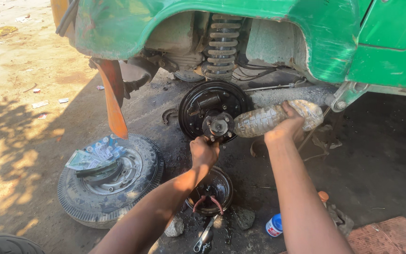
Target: The person pours a liquid from a plastic bottle onto the brake drum assembly of a green three-wheeled vehicle. They use their hands to rub the liquid into the components and rotate the drum to ensure coverage. The task is performed outdoors on a dirt surface.
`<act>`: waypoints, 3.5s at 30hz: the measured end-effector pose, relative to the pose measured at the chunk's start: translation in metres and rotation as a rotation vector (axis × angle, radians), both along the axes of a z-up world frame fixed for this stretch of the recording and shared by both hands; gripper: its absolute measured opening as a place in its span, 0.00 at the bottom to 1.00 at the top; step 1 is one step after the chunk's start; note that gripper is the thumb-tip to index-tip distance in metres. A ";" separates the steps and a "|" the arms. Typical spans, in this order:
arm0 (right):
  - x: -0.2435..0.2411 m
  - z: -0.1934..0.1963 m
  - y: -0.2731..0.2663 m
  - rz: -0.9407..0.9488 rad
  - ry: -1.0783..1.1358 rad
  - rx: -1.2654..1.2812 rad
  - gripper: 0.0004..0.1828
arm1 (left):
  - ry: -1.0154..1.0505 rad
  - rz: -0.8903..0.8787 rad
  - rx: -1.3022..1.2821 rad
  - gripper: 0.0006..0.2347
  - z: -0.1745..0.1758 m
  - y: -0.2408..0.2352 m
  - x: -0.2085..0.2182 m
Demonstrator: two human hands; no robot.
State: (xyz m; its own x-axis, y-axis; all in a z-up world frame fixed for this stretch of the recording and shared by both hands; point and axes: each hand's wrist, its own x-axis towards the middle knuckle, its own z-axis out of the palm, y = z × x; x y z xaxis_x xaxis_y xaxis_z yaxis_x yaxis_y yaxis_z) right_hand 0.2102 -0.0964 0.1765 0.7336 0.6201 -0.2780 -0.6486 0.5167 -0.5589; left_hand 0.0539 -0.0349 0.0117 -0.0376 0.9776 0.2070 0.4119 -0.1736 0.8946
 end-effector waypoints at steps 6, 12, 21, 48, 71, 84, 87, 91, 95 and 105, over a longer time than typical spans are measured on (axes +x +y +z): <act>-0.007 0.005 0.005 -0.027 -0.079 0.024 0.17 | -0.072 0.236 0.046 0.22 -0.007 0.019 0.012; -0.001 0.004 0.007 -0.014 -0.106 0.048 0.17 | -0.162 0.202 -0.036 0.19 -0.024 0.028 0.025; 0.003 0.003 0.006 0.010 -0.104 0.052 0.18 | -0.939 -0.027 -0.389 0.13 -0.011 0.015 0.015; 0.002 0.004 0.001 -0.027 -0.087 0.074 0.16 | 0.139 -0.105 0.168 0.11 -0.030 0.040 -0.006; 0.010 0.001 0.005 0.047 -0.107 0.040 0.21 | -1.124 -0.492 -0.782 0.26 0.004 0.035 -0.018; 0.017 0.007 0.006 0.146 -0.043 0.178 0.23 | -0.877 -0.477 -0.515 0.21 0.041 0.013 -0.033; 0.018 0.002 0.008 0.168 -0.018 0.145 0.23 | -0.654 -0.381 -0.538 0.27 0.030 0.008 -0.035; 0.021 -0.010 0.009 0.131 0.073 0.139 0.22 | 0.188 -0.235 -0.096 0.21 0.015 0.000 -0.038; 0.020 -0.014 0.014 0.090 -0.051 0.076 0.22 | 0.667 -0.242 0.006 0.20 0.014 -0.012 -0.040; 0.009 -0.001 0.028 0.022 -0.102 0.046 0.25 | 0.567 -0.146 -0.029 0.22 0.031 -0.007 -0.048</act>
